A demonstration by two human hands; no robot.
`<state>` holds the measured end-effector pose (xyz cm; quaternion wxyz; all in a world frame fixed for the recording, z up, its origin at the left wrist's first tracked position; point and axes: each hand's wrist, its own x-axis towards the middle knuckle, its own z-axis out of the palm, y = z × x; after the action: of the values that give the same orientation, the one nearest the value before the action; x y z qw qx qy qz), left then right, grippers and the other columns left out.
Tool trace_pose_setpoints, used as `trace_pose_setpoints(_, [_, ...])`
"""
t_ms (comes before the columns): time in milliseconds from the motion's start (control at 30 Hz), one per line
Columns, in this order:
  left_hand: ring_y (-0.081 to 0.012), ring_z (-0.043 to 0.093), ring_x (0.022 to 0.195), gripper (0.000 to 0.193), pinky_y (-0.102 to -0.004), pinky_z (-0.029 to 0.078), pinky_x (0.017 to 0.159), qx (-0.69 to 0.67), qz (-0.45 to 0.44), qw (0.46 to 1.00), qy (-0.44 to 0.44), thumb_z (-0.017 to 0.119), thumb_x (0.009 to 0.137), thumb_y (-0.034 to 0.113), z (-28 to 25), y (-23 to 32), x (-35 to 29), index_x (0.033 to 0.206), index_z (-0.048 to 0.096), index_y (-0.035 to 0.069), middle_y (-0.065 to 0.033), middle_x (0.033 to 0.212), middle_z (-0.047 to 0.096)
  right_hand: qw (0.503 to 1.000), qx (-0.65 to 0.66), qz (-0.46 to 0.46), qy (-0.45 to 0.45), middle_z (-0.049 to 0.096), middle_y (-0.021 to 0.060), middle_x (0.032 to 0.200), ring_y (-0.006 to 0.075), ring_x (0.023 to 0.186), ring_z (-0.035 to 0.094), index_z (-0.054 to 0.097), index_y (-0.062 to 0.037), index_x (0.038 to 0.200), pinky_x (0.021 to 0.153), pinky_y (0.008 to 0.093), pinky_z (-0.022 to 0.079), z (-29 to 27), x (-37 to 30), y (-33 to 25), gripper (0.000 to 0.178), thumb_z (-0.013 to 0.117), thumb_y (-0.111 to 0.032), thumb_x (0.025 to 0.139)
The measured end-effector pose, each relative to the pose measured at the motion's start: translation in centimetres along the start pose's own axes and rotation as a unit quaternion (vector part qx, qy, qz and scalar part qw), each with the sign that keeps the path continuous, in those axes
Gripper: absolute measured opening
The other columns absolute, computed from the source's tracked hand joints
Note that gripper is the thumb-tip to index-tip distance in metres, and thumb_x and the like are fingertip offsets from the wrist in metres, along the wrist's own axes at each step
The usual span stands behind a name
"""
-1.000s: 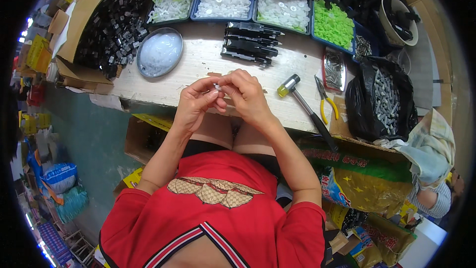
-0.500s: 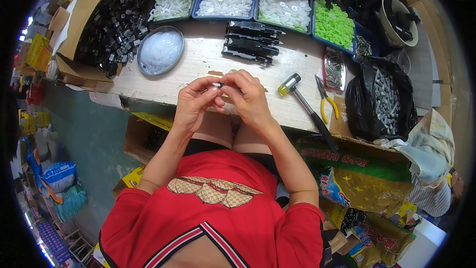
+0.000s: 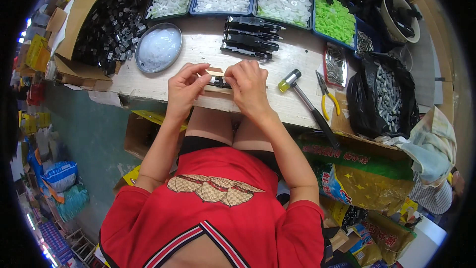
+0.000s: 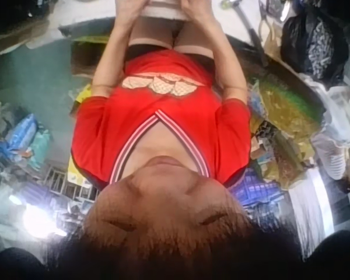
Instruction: The person assembles components by picking small plastic pieces from trays, connecting them by hand, fitting them into housings on a jig, and tapping them with a small mallet.
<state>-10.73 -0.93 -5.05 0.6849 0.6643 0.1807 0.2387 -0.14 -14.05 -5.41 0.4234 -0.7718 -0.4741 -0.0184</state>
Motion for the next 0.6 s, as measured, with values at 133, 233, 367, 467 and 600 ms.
trace_pose_setpoints(133, [-0.0046,0.047,0.059,0.019,-0.0186,0.040,0.053,0.093,-0.021,0.995,-0.018,0.066,0.075,0.001,-0.6,-0.7,0.8,0.094,0.066,0.003,-0.0007,0.075,0.054,0.998,-0.052,-0.020,-0.019,0.049,0.0024,0.083,0.0220,0.085,0.044,0.055,-0.0108,0.080,0.074,0.0366,0.028,0.7,-0.1,0.3,0.007,0.061,-0.010,0.076])
trace_pose_setpoints(233, [-0.0067,0.048,0.059,0.019,-0.0205,0.040,0.055,0.124,0.001,0.992,-0.032,0.066,0.072,-0.001,-0.5,-1.2,1.0,0.091,0.067,0.004,-0.0017,0.074,0.054,0.997,-0.067,-0.041,-0.018,0.049,0.0026,0.082,0.0222,0.085,0.045,0.055,-0.0109,0.080,0.073,0.0375,0.029,1.2,0.2,0.2,0.008,0.060,-0.008,0.074])
trace_pose_setpoints(367, [-0.0073,0.048,0.060,0.019,-0.0209,0.041,0.056,0.157,0.004,0.987,-0.041,0.066,0.071,-0.001,-0.6,-1.1,1.2,0.090,0.067,0.004,-0.0025,0.074,0.054,0.990,-0.129,-0.059,-0.025,0.051,0.0014,0.083,0.0208,0.083,0.045,0.057,-0.0112,0.082,0.075,0.0356,0.029,1.8,0.0,0.3,0.009,0.062,-0.010,0.075])
trace_pose_setpoints(467, [-0.0099,0.051,0.061,0.019,-0.0222,0.042,0.057,0.186,-0.013,0.980,-0.063,0.066,0.071,-0.002,-0.5,-0.8,1.5,0.089,0.066,0.003,-0.0043,0.075,0.055,0.986,-0.152,-0.070,-0.027,0.052,0.0003,0.082,0.0203,0.083,0.046,0.058,-0.0119,0.081,0.075,0.0354,0.030,1.4,0.1,0.4,0.009,0.063,-0.010,0.073])
trace_pose_setpoints(600, [-0.0212,0.058,0.066,0.016,-0.0307,0.046,0.060,0.292,0.017,0.950,-0.105,0.070,0.066,0.005,-0.3,-0.6,2.5,0.081,0.065,0.002,-0.0096,0.075,0.058,0.993,-0.097,-0.073,-0.002,0.052,0.0000,0.079,0.0206,0.083,0.045,0.059,-0.0129,0.077,0.074,0.0374,0.029,1.3,0.2,0.7,0.006,0.060,-0.008,0.073])
